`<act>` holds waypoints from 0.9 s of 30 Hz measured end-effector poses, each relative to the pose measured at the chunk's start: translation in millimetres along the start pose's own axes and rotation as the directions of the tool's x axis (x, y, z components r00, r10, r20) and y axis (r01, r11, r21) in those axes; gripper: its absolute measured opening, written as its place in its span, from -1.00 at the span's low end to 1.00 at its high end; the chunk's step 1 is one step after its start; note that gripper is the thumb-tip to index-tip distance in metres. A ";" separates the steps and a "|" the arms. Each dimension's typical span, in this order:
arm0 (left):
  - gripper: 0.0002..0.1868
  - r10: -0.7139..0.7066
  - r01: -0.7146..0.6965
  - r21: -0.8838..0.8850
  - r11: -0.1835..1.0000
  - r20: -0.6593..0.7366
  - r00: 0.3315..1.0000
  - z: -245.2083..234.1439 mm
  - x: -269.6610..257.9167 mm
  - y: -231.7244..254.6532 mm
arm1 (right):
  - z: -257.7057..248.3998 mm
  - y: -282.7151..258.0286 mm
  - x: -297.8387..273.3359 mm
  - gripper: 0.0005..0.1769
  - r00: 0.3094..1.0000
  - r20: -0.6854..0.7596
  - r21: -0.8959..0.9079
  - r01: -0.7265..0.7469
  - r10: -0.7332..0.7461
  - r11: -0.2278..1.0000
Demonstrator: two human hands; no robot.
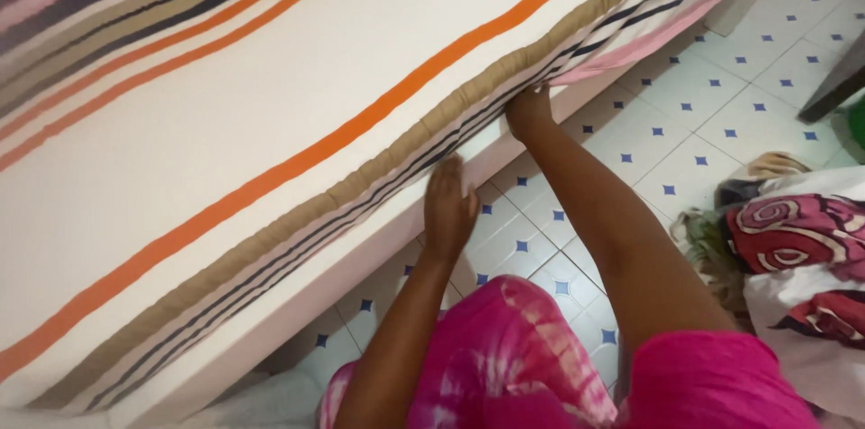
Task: The person spreads a striped blanket over a bed, smooths it across the mattress by hand, and tucks its edges under the mattress.
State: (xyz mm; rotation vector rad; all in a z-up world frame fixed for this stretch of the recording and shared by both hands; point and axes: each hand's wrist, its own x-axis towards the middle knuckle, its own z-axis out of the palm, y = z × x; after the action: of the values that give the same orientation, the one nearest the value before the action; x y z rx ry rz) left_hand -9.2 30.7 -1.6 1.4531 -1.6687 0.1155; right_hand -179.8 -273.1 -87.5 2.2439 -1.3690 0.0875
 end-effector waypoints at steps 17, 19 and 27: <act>-0.24 -0.137 0.040 0.306 0.951 0.303 0.943 41.1 58.7 13.2 | -79.9 21.3 -45.4 -0.38 0.983 -0.147 0.373 0.155 -0.106 0.915; -0.28 -0.163 0.063 0.312 0.948 0.309 0.937 45.1 60.8 11.8 | -68.3 15.0 -45.7 -0.40 0.974 -0.221 0.419 0.141 -0.050 0.897; -0.39 -0.071 0.047 0.182 0.982 0.129 0.989 37.2 46.3 9.5 | -64.1 4.3 -40.6 -0.40 0.999 0.003 0.356 0.036 -0.040 0.934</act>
State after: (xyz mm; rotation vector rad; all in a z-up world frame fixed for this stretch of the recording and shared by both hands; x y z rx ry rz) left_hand -33.4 -22.9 11.0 1.6763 -1.7586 0.1396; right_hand -190.4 -212.7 -42.6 2.5673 -1.4050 0.3369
